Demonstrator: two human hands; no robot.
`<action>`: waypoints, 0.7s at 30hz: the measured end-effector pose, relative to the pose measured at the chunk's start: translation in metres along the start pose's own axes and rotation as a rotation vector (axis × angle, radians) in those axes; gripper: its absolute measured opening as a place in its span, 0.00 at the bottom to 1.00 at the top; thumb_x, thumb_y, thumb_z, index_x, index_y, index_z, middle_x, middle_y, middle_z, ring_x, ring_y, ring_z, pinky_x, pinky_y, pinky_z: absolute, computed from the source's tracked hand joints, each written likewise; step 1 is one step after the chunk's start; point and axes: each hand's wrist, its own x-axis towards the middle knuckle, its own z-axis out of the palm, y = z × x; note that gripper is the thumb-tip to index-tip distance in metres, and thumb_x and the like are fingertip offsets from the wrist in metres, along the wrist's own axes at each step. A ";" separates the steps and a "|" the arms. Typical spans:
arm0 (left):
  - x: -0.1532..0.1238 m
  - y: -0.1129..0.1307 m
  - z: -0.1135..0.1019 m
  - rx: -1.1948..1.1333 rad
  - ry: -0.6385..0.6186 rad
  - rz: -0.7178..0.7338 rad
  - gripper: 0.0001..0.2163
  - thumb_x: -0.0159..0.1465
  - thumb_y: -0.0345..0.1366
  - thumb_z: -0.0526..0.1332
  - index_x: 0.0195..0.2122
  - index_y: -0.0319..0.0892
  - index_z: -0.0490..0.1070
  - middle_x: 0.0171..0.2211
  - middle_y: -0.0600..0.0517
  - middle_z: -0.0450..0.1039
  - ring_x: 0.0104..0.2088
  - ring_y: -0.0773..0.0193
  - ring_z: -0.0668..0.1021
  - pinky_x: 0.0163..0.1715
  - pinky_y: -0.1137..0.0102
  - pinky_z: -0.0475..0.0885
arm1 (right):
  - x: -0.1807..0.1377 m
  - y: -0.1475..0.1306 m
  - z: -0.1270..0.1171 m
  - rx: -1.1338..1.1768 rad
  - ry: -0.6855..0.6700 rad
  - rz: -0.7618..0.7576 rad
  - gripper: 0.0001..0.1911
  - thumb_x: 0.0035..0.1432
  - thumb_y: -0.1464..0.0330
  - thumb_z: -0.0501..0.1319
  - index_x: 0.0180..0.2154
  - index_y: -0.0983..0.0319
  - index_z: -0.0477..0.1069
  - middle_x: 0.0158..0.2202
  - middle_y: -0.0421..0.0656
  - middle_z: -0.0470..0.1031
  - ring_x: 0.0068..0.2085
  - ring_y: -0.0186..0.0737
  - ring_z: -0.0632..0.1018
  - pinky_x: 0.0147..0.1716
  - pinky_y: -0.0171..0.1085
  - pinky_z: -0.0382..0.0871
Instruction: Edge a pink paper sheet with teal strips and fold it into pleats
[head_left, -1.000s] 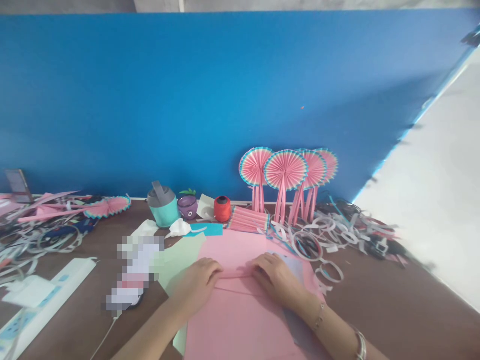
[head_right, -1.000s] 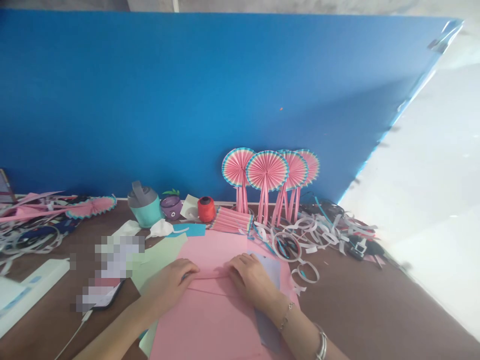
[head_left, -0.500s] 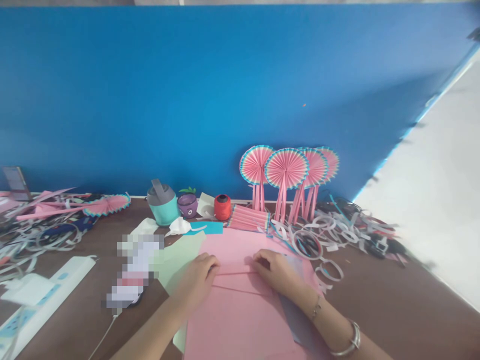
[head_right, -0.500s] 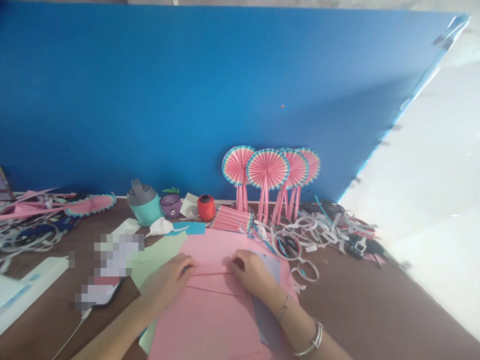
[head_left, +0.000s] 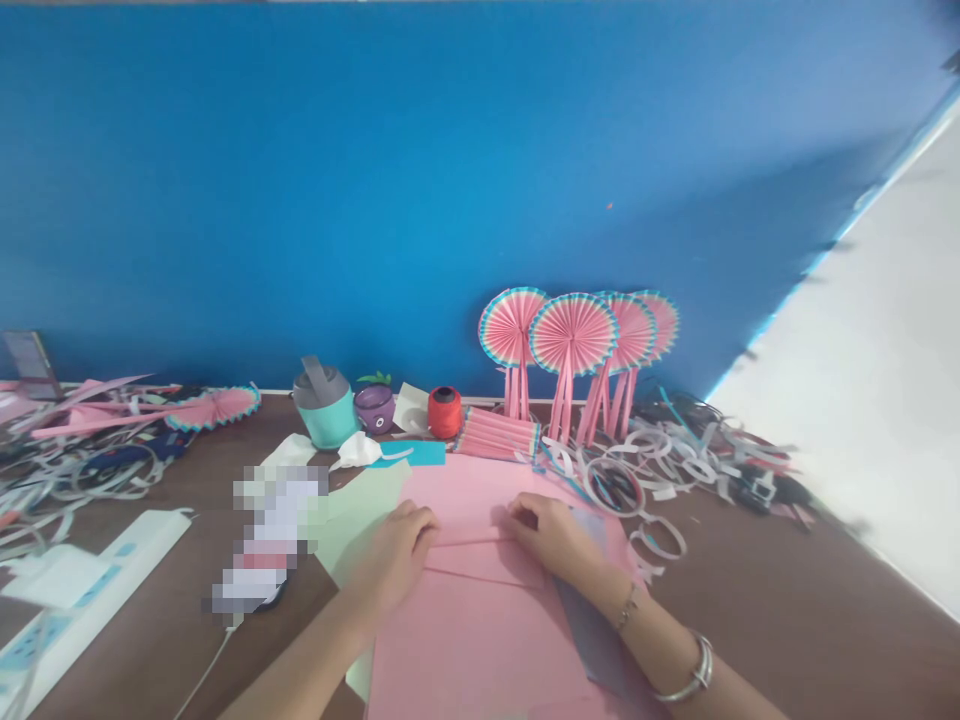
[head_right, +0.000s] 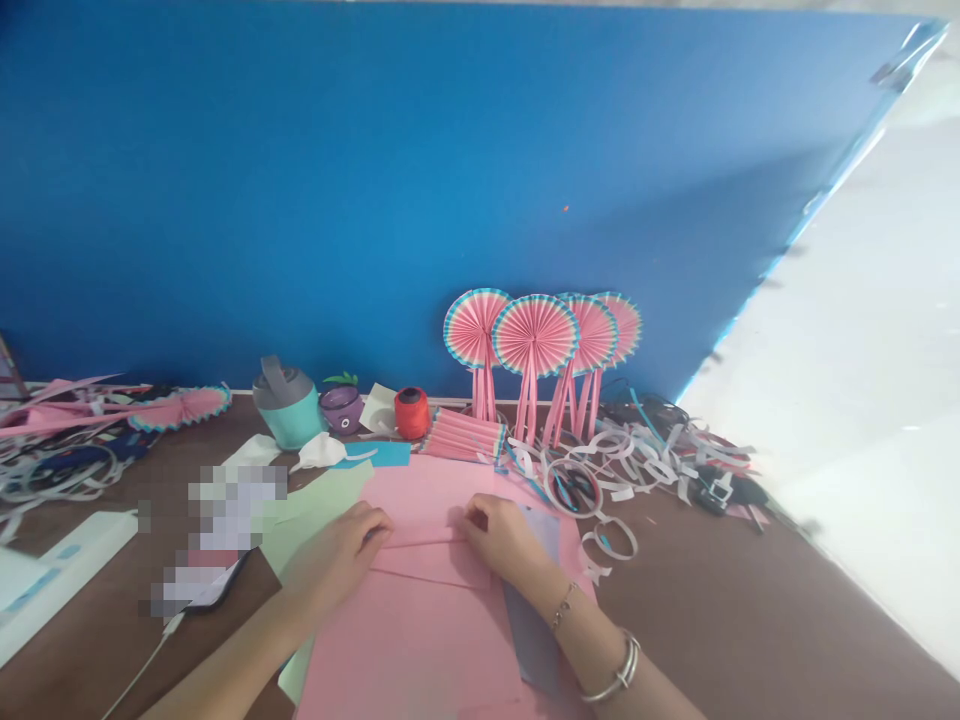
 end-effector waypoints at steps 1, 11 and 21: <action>0.000 0.000 0.000 0.001 -0.001 0.001 0.10 0.69 0.33 0.52 0.37 0.47 0.72 0.40 0.55 0.73 0.42 0.64 0.76 0.34 0.71 0.61 | 0.000 0.000 0.000 -0.002 -0.002 0.000 0.14 0.61 0.65 0.57 0.23 0.60 0.66 0.25 0.39 0.75 0.28 0.36 0.72 0.28 0.33 0.58; 0.001 0.000 0.001 0.028 -0.004 0.023 0.10 0.69 0.33 0.51 0.37 0.46 0.71 0.39 0.54 0.72 0.40 0.64 0.76 0.35 0.71 0.62 | -0.003 -0.003 -0.003 -0.025 -0.010 -0.012 0.12 0.61 0.66 0.57 0.26 0.60 0.68 0.28 0.39 0.77 0.30 0.36 0.74 0.30 0.33 0.60; -0.001 0.004 0.000 0.137 -0.013 0.067 0.11 0.69 0.30 0.49 0.39 0.44 0.71 0.40 0.51 0.72 0.41 0.61 0.74 0.39 0.68 0.64 | -0.003 0.004 0.005 -0.055 0.023 -0.133 0.09 0.62 0.70 0.56 0.28 0.59 0.68 0.31 0.41 0.77 0.33 0.37 0.75 0.34 0.34 0.64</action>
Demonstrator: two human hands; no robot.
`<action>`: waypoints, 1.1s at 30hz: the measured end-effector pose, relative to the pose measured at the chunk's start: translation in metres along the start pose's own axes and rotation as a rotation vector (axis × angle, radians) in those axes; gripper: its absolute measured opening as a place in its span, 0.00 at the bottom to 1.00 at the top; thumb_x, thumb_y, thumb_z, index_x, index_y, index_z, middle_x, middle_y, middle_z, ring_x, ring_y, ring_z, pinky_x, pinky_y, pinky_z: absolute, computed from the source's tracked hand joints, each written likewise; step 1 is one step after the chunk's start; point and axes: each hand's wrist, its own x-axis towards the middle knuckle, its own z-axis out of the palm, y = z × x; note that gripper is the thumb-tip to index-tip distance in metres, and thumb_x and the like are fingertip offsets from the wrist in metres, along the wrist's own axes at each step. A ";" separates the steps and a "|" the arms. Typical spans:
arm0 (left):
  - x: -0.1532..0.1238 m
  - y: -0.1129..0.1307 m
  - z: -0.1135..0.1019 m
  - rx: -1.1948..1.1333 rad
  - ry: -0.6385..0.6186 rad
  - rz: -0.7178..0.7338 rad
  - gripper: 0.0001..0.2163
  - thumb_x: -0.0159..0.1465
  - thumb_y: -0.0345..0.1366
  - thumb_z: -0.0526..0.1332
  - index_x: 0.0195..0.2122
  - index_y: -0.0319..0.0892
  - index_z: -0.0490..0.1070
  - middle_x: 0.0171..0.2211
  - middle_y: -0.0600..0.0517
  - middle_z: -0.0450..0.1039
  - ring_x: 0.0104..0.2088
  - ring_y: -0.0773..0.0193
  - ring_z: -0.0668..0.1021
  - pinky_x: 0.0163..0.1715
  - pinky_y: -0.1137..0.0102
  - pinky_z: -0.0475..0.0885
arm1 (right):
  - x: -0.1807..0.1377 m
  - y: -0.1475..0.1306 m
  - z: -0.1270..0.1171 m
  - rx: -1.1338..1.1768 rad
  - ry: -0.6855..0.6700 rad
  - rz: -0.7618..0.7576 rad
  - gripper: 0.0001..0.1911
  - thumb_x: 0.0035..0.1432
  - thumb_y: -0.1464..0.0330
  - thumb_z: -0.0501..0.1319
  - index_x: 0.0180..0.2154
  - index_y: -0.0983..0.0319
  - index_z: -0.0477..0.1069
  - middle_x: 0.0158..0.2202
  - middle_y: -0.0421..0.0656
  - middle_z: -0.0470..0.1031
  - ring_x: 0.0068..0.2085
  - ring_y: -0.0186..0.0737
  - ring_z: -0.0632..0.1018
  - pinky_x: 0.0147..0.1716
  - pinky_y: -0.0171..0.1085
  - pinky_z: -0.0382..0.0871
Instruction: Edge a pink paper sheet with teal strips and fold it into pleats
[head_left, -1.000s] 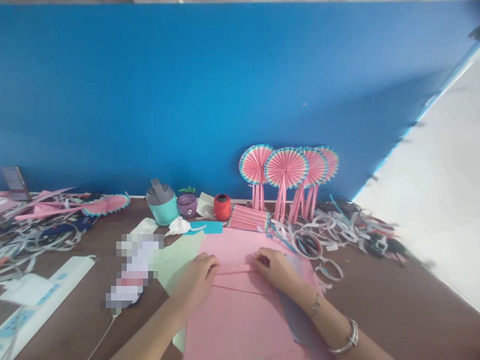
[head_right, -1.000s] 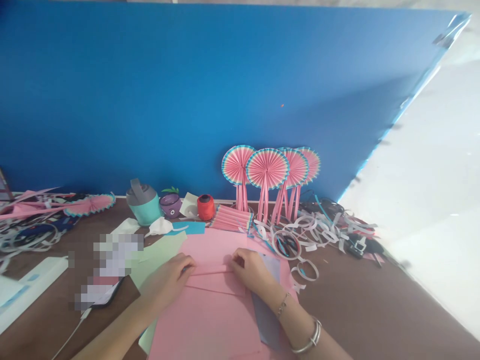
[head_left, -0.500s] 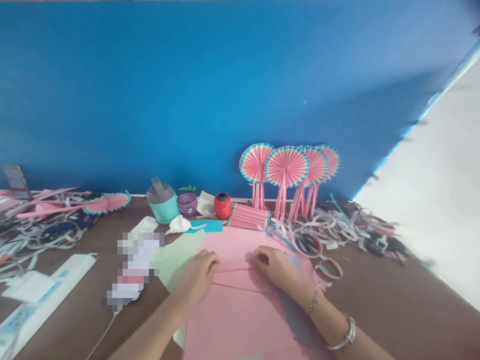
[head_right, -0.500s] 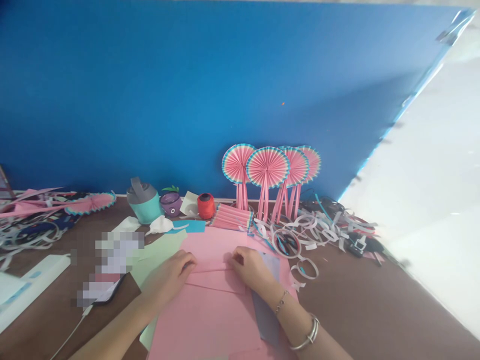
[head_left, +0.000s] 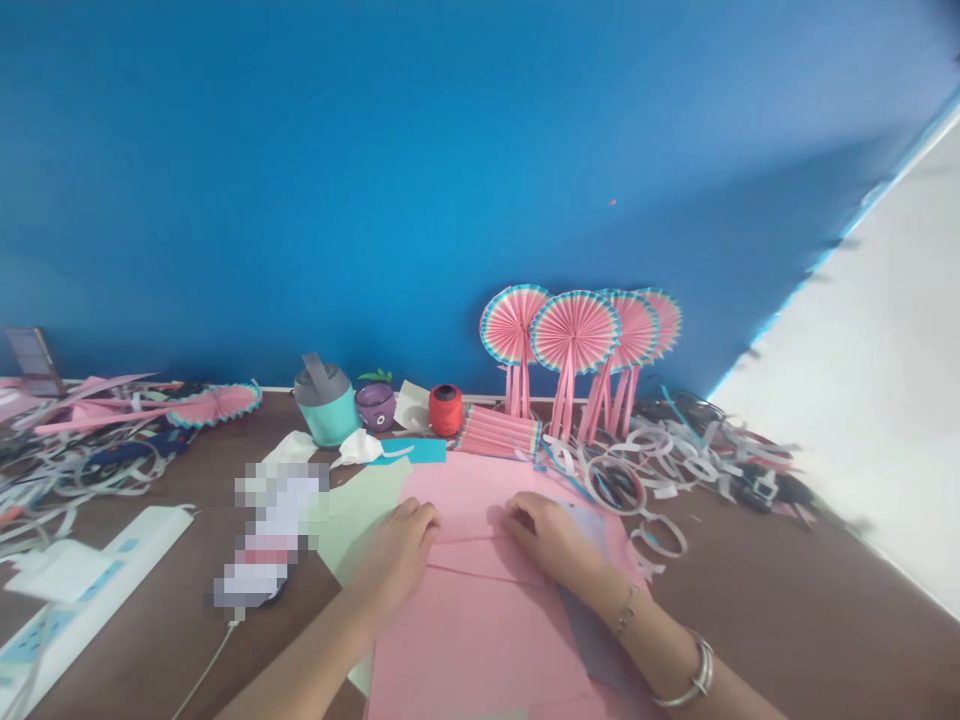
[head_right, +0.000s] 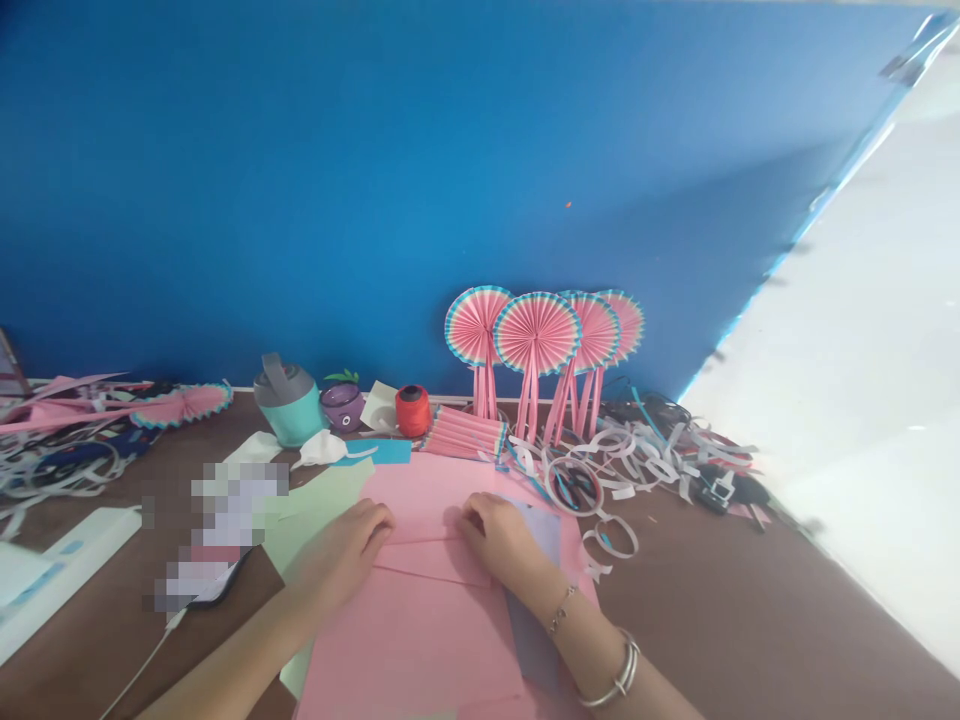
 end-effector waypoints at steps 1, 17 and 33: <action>0.000 0.001 0.001 0.042 0.008 0.020 0.12 0.69 0.29 0.48 0.40 0.44 0.71 0.40 0.50 0.72 0.42 0.60 0.74 0.41 0.67 0.64 | 0.000 0.001 0.002 -0.018 0.003 -0.021 0.09 0.62 0.71 0.56 0.29 0.59 0.68 0.31 0.41 0.77 0.34 0.37 0.75 0.35 0.34 0.64; 0.002 -0.002 0.014 0.188 0.013 0.371 0.24 0.66 0.20 0.46 0.56 0.49 0.69 0.44 0.48 0.70 0.45 0.58 0.70 0.45 0.63 0.66 | -0.007 0.003 0.008 -0.293 -0.101 -0.435 0.17 0.60 0.81 0.54 0.43 0.60 0.73 0.42 0.44 0.73 0.43 0.41 0.69 0.41 0.40 0.59; -0.002 0.001 0.006 0.176 -0.033 0.344 0.24 0.67 0.20 0.46 0.54 0.49 0.71 0.42 0.48 0.71 0.44 0.57 0.73 0.44 0.64 0.68 | -0.009 0.004 0.007 -0.298 -0.053 -0.507 0.14 0.61 0.77 0.57 0.44 0.59 0.75 0.38 0.44 0.74 0.40 0.41 0.70 0.39 0.40 0.57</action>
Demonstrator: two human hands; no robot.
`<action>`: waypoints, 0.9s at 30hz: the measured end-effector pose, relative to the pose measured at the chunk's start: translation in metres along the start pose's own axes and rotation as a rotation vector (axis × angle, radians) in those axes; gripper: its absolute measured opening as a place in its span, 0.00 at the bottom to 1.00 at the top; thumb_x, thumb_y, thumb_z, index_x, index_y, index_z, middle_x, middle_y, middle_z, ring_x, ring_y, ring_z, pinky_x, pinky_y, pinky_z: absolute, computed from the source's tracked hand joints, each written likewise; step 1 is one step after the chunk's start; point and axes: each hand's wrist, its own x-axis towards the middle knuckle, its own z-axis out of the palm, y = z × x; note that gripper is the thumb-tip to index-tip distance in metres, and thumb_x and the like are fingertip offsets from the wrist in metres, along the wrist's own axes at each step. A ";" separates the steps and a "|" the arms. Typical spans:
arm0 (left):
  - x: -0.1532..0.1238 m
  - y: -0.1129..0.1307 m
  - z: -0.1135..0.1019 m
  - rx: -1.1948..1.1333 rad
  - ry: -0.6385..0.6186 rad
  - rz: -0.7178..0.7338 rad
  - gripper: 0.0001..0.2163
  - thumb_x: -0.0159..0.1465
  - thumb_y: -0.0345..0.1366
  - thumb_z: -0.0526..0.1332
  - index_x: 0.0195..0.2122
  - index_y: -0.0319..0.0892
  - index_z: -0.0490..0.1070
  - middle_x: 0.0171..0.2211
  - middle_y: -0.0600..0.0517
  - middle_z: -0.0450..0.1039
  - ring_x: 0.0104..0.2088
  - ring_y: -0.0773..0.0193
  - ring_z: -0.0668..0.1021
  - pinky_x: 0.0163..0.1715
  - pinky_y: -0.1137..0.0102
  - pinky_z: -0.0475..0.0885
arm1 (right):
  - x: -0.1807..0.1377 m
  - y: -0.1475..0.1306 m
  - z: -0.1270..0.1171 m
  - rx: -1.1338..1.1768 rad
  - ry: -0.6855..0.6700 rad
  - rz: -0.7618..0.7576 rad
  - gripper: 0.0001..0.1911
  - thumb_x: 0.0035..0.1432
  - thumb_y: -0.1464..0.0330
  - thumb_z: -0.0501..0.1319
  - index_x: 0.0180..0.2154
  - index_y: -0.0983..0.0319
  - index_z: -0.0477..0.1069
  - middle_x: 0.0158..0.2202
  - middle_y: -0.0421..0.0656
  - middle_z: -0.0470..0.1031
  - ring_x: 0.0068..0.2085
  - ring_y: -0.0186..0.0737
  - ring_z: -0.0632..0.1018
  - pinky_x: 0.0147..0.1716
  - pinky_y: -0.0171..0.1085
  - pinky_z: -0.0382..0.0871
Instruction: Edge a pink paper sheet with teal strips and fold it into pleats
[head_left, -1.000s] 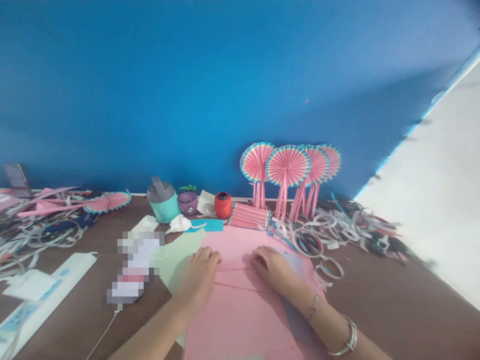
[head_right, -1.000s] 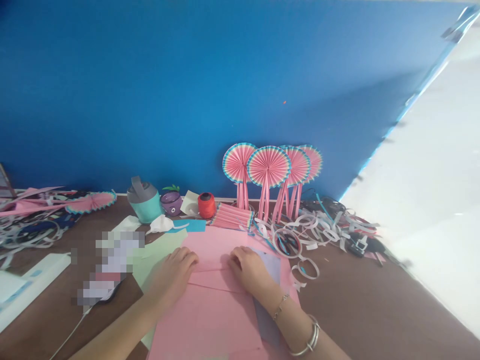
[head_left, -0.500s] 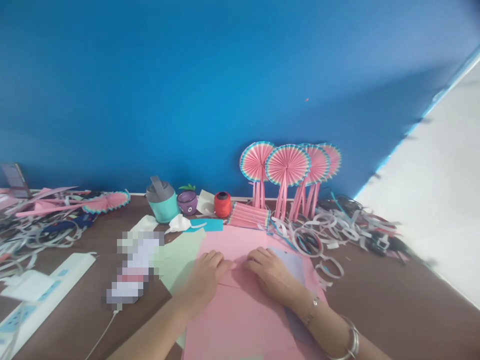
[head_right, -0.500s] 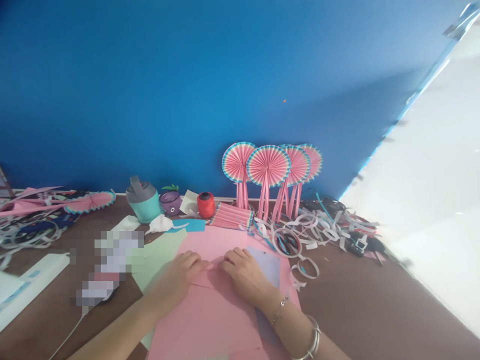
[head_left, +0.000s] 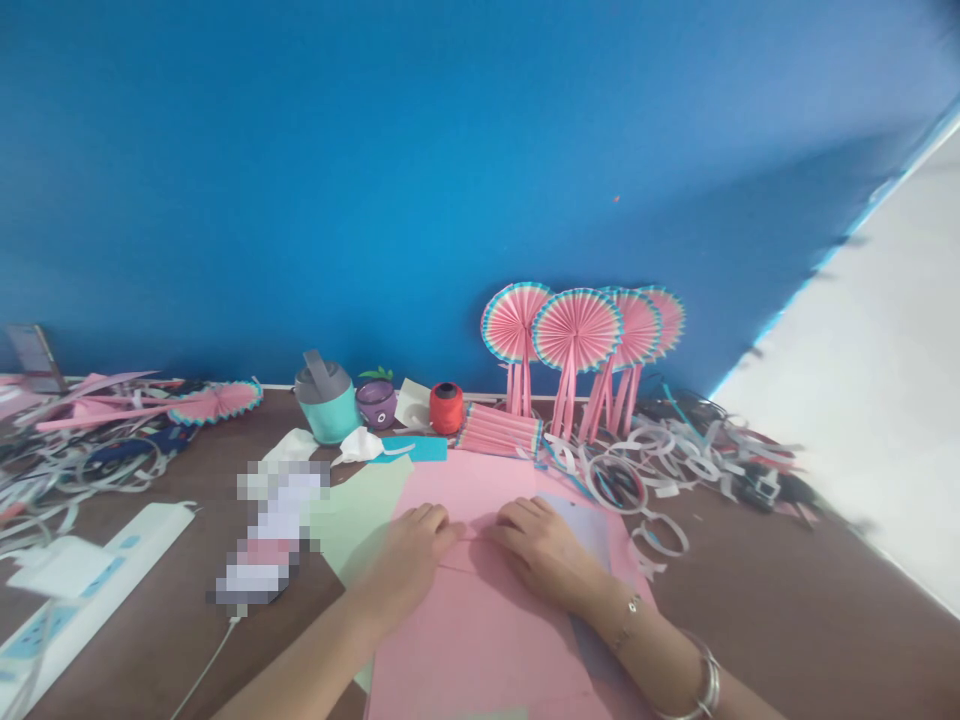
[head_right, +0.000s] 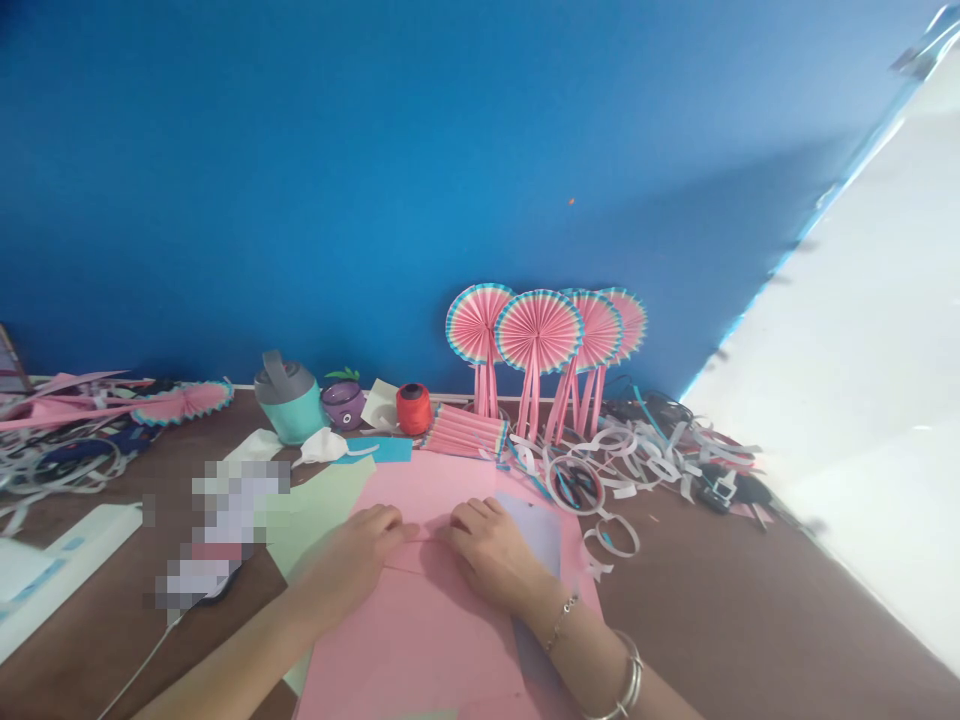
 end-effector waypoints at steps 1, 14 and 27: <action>0.000 0.000 0.001 0.003 0.002 0.001 0.23 0.67 0.21 0.46 0.54 0.49 0.71 0.42 0.48 0.71 0.44 0.57 0.73 0.44 0.64 0.68 | 0.000 0.000 0.000 -0.005 0.003 -0.002 0.14 0.61 0.77 0.57 0.44 0.59 0.75 0.38 0.44 0.74 0.39 0.41 0.70 0.38 0.40 0.57; -0.004 0.016 0.022 0.156 0.050 -0.006 0.20 0.67 0.25 0.48 0.58 0.43 0.67 0.48 0.43 0.71 0.50 0.51 0.71 0.53 0.53 0.66 | 0.003 -0.015 0.005 -0.126 0.033 -0.022 0.08 0.63 0.77 0.58 0.34 0.63 0.73 0.35 0.44 0.76 0.40 0.42 0.70 0.39 0.42 0.58; -0.007 0.000 -0.001 0.129 -0.005 -0.209 0.18 0.60 0.18 0.49 0.33 0.39 0.78 0.36 0.43 0.74 0.44 0.51 0.74 0.44 0.57 0.68 | -0.006 0.000 0.000 -0.231 0.043 0.043 0.10 0.56 0.80 0.59 0.27 0.61 0.72 0.28 0.43 0.74 0.32 0.41 0.70 0.34 0.42 0.56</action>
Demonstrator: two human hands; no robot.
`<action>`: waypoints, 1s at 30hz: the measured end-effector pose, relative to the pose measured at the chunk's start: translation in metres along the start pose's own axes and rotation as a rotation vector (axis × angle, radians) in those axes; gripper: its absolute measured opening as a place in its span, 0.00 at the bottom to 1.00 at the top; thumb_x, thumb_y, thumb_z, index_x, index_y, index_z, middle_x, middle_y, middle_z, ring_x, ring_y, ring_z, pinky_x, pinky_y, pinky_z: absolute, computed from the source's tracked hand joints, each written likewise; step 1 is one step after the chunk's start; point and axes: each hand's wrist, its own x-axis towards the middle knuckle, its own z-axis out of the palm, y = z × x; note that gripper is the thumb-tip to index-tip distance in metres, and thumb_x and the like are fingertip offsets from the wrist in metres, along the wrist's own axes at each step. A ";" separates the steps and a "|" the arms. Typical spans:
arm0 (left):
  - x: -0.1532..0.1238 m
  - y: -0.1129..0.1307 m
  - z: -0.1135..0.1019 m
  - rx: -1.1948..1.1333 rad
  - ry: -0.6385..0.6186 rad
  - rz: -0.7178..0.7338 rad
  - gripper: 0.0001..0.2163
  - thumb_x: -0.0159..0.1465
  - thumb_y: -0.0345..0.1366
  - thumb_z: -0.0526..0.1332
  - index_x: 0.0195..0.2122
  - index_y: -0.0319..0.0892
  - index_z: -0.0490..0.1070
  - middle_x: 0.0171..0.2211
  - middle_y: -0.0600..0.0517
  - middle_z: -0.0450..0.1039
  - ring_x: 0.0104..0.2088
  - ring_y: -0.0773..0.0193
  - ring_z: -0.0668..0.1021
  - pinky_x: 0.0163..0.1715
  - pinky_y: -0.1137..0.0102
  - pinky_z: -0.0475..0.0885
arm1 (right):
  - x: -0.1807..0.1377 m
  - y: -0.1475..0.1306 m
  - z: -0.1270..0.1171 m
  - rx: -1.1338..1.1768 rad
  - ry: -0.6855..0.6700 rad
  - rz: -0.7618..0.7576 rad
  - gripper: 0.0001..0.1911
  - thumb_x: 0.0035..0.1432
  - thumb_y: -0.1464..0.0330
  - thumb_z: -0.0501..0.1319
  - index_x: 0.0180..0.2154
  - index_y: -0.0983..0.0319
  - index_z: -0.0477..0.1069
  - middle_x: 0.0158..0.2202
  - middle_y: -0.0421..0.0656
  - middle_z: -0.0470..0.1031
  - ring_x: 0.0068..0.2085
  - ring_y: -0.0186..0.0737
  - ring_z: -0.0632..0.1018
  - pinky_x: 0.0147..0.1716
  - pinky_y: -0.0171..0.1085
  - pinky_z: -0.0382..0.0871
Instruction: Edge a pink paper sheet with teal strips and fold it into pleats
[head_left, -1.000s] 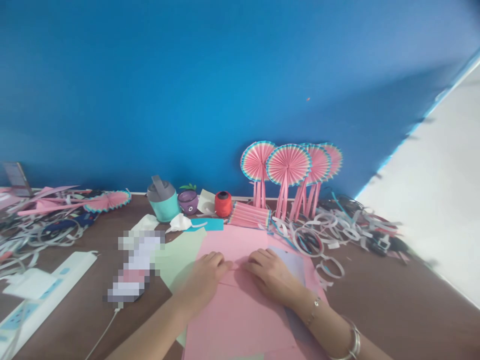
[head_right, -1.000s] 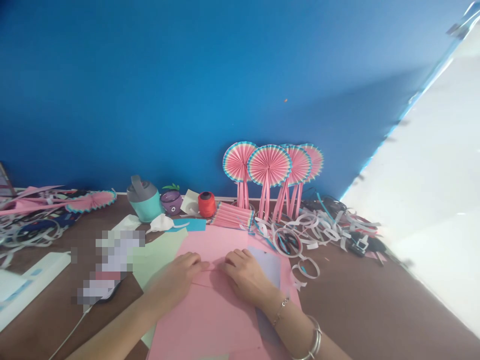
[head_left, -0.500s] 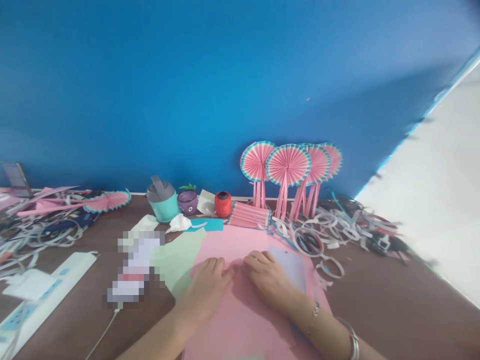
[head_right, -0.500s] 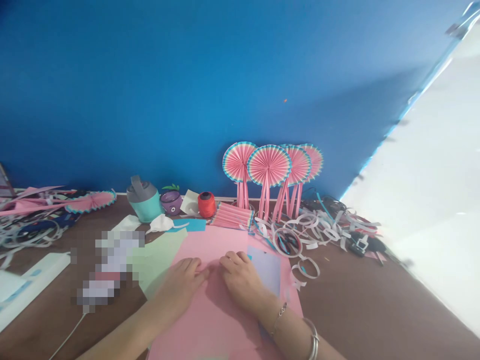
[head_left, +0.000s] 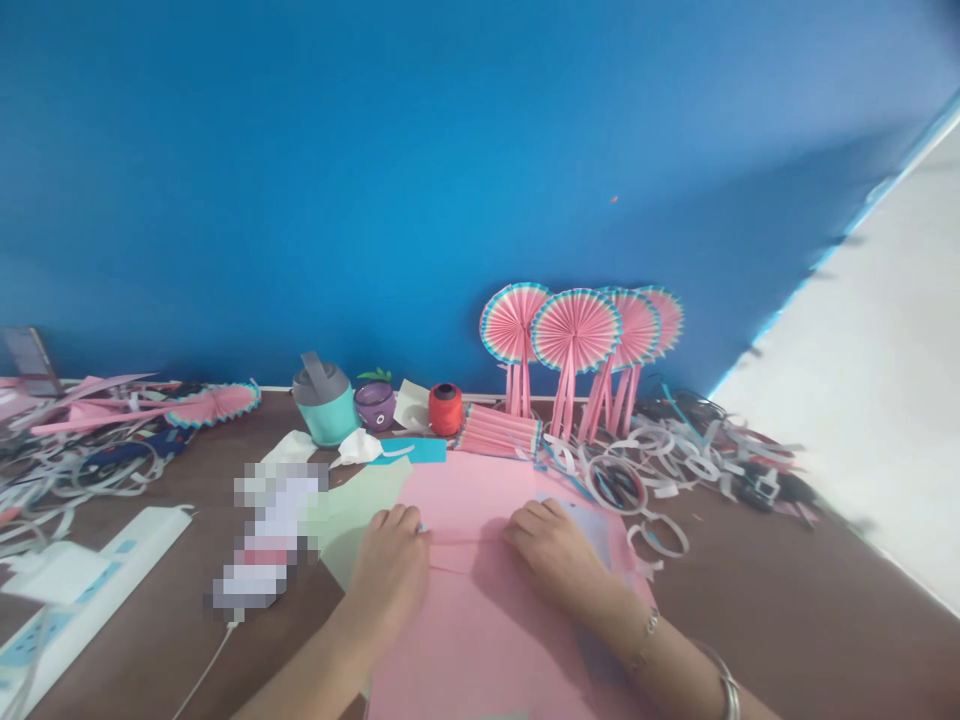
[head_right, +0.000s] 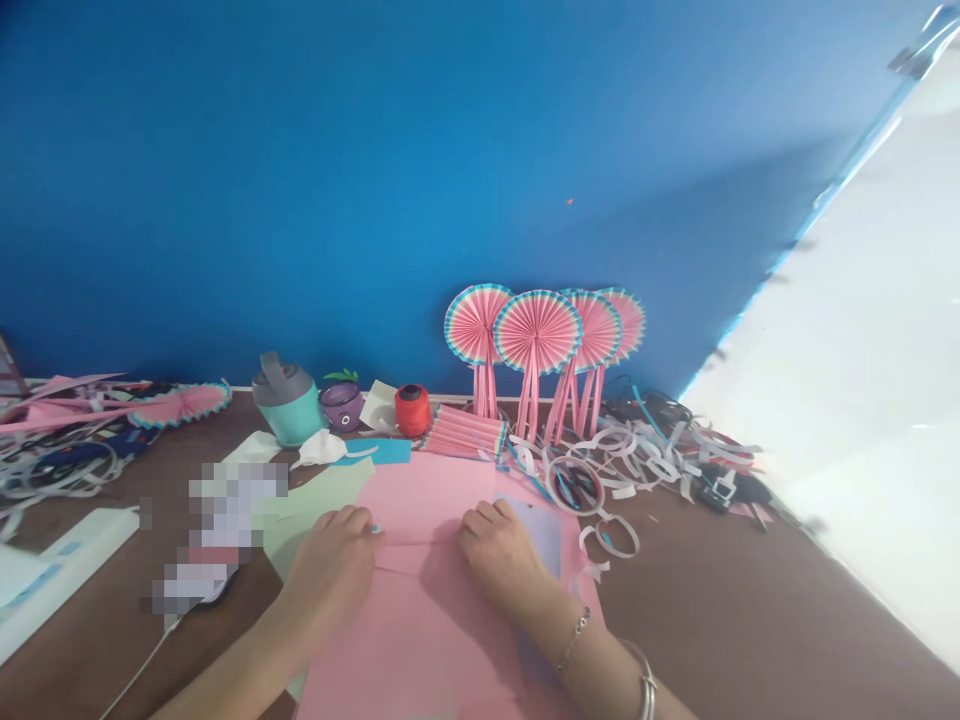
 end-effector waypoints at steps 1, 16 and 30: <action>0.001 -0.003 0.001 -0.032 0.037 -0.010 0.18 0.60 0.18 0.49 0.31 0.40 0.77 0.36 0.43 0.74 0.43 0.51 0.75 0.43 0.57 0.68 | 0.000 0.001 0.001 0.017 0.018 -0.007 0.10 0.56 0.80 0.59 0.28 0.61 0.72 0.28 0.43 0.74 0.32 0.40 0.71 0.34 0.41 0.57; 0.002 0.013 0.015 -1.019 0.228 0.046 0.13 0.65 0.42 0.55 0.33 0.40 0.74 0.29 0.50 0.77 0.30 0.63 0.76 0.30 0.72 0.70 | 0.001 -0.008 -0.008 0.335 0.541 -0.034 0.10 0.65 0.75 0.53 0.43 0.61 0.72 0.37 0.46 0.79 0.37 0.39 0.78 0.38 0.38 0.72; 0.002 0.002 0.017 -0.364 0.692 0.182 0.15 0.69 0.29 0.47 0.51 0.40 0.71 0.37 0.47 0.71 0.39 0.58 0.73 0.40 0.64 0.68 | -0.010 -0.021 -0.018 0.099 0.605 -0.206 0.16 0.63 0.76 0.54 0.51 0.62 0.71 0.40 0.47 0.76 0.46 0.42 0.74 0.46 0.41 0.68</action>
